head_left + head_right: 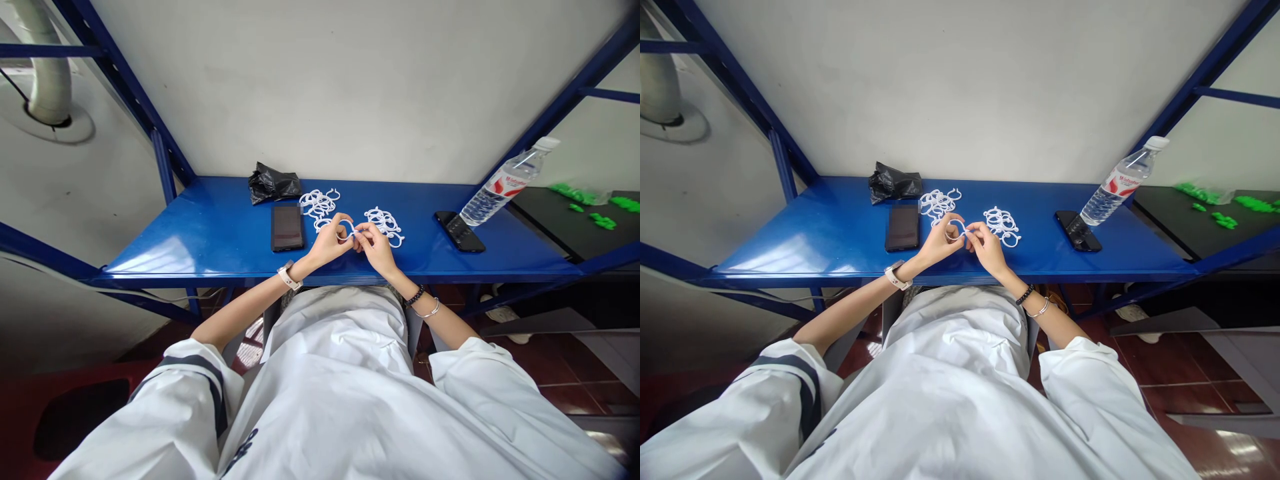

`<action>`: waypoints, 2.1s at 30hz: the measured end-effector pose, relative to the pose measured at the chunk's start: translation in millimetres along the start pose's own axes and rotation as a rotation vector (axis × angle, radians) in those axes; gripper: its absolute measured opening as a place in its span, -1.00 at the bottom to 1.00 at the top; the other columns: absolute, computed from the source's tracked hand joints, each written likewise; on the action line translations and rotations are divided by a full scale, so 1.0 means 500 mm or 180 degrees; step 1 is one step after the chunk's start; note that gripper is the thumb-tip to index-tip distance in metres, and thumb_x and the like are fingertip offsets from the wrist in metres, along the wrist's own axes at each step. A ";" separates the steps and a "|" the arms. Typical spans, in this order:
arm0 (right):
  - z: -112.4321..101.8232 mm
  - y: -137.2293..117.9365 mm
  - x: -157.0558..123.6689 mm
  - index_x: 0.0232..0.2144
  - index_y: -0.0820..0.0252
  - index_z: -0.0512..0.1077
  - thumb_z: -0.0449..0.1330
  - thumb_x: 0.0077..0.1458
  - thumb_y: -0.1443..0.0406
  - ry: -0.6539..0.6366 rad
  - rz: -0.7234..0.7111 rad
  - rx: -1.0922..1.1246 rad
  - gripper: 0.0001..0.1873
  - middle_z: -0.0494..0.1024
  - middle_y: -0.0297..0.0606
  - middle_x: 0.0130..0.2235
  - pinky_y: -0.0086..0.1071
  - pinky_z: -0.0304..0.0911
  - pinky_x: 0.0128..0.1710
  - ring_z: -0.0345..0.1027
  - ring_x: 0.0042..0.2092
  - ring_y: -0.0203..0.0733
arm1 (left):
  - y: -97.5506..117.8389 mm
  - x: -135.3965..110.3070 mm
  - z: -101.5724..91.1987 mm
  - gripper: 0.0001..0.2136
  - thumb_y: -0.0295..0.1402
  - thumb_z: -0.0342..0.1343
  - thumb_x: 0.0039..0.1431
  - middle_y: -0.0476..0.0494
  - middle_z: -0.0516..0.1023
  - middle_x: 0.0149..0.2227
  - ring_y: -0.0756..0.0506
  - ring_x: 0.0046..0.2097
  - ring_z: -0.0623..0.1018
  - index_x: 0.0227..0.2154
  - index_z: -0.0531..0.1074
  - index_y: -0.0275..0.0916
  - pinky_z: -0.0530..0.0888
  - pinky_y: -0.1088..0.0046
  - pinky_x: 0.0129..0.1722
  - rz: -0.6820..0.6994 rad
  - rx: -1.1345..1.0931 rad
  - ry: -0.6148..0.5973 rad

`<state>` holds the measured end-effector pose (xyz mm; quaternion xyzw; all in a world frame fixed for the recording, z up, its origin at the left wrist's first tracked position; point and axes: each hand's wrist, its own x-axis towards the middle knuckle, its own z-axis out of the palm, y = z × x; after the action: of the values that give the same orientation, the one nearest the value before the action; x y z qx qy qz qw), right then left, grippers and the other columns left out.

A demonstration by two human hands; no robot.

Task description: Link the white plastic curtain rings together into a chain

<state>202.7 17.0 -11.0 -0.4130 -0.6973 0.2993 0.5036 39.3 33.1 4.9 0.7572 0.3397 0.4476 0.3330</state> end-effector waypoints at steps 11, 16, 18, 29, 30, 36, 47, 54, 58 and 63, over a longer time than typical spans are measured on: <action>-0.001 -0.007 -0.001 -0.29 0.10 0.33 0.07 0.20 -0.13 0.0020 0.0047 -0.0031 -0.56 0.46 -0.42 -0.55 -0.38 0.30 -0.46 0.34 -0.55 -0.29 | 0.005 -0.001 0.000 -0.75 -0.29 0.12 0.11 0.15 0.33 -0.58 0.10 -0.59 0.30 -0.20 0.23 -0.23 0.19 0.60 -0.55 -0.0116 -0.0147 -0.0155; -0.002 -0.007 0.000 -0.30 0.10 0.32 0.07 0.21 -0.13 -0.0016 0.0054 0.0003 -0.56 0.45 -0.42 -0.55 -0.39 0.29 -0.46 0.33 -0.54 -0.30 | 0.002 -0.001 0.001 -0.74 -0.25 0.14 0.13 0.14 0.35 -0.57 0.11 -0.59 0.31 -0.21 0.22 -0.23 0.19 0.61 -0.56 -0.0110 -0.0036 -0.0139; -0.003 -0.008 0.000 -0.30 0.10 0.31 0.07 0.20 -0.13 -0.0020 0.0049 -0.0004 -0.56 0.45 -0.42 -0.55 -0.39 0.29 -0.47 0.33 -0.54 -0.30 | 0.000 -0.001 0.000 -0.74 -0.24 0.13 0.16 0.13 0.35 -0.57 0.10 -0.60 0.31 -0.21 0.22 -0.23 0.19 0.60 -0.56 -0.0125 0.0036 -0.0162; -0.001 -0.006 -0.001 -0.30 0.08 0.25 0.03 0.21 -0.15 0.0072 0.0114 0.0102 -0.56 0.43 -0.46 -0.57 -0.41 0.28 -0.49 0.33 -0.55 -0.31 | -0.005 -0.001 0.000 -0.77 -0.18 0.04 0.25 0.05 0.42 -0.52 0.07 -0.58 0.31 -0.18 0.26 -0.23 0.17 0.56 -0.55 -0.0305 0.0264 -0.0325; -0.001 -0.006 -0.001 -0.31 0.07 0.25 0.03 0.21 -0.15 0.0083 0.0111 0.0113 -0.56 0.43 -0.46 -0.57 -0.41 0.28 -0.49 0.33 -0.55 -0.31 | -0.005 -0.001 0.000 -0.77 -0.17 0.02 0.26 0.06 0.41 -0.53 0.06 -0.59 0.30 -0.19 0.26 -0.23 0.17 0.56 -0.55 -0.0323 0.0258 -0.0360; -0.002 -0.007 -0.001 -0.31 0.07 0.25 0.04 0.22 -0.13 0.0089 0.0084 0.0171 -0.58 0.43 -0.45 -0.57 -0.41 0.28 -0.48 0.33 -0.55 -0.31 | -0.001 -0.002 -0.003 -0.77 -0.15 -0.05 0.30 0.15 0.27 -0.66 0.04 -0.62 0.27 -0.21 0.28 -0.24 0.14 0.53 -0.54 -0.0388 0.0361 -0.0526; -0.002 -0.003 -0.002 -0.35 0.09 0.28 -0.01 0.27 -0.11 -0.0243 0.0058 0.0050 -0.57 0.43 -0.42 -0.56 -0.40 0.26 -0.47 0.34 -0.54 -0.29 | 0.011 -0.003 -0.005 -0.65 -0.15 -0.13 0.30 0.07 0.26 -0.65 0.04 -0.56 0.26 -0.53 0.26 -0.25 0.19 0.50 -0.48 -0.0482 0.0570 -0.0454; -0.003 -0.004 -0.002 -0.40 0.09 0.28 -0.06 0.28 -0.13 -0.0559 0.0043 -0.0072 -0.52 0.44 -0.40 -0.55 -0.38 0.27 -0.44 0.35 -0.52 -0.28 | 0.015 -0.006 -0.006 -0.59 -0.14 -0.17 0.26 0.05 0.20 -0.73 0.06 -0.63 0.26 -0.64 0.19 -0.24 0.21 0.52 -0.54 -0.0721 -0.0003 -0.0508; -0.002 -0.006 -0.002 -0.42 0.09 0.25 -0.07 0.28 -0.14 -0.0583 0.0083 0.0007 -0.51 0.44 -0.40 -0.54 -0.38 0.26 -0.46 0.35 -0.52 -0.27 | 0.014 0.000 -0.005 -0.53 -0.08 -0.24 0.29 0.08 0.06 -0.76 0.08 -0.70 0.18 -0.68 0.15 -0.22 0.20 0.53 -0.60 -0.1114 -0.0631 -0.0579; -0.002 -0.005 -0.003 -0.41 0.09 0.25 -0.08 0.31 -0.09 -0.0603 0.0035 0.0017 -0.55 0.44 -0.40 -0.53 -0.39 0.27 -0.47 0.35 -0.52 -0.28 | 0.023 0.012 -0.010 -0.52 -0.15 -0.29 0.30 0.07 -0.01 -0.77 0.09 -0.73 0.10 -0.72 0.11 -0.21 0.10 0.53 -0.67 -0.1751 -0.1417 -0.0710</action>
<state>203.3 14.7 -9.4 -0.3852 -0.7388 0.3416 0.4349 39.5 32.6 18.4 0.5907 0.3865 0.3189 0.6324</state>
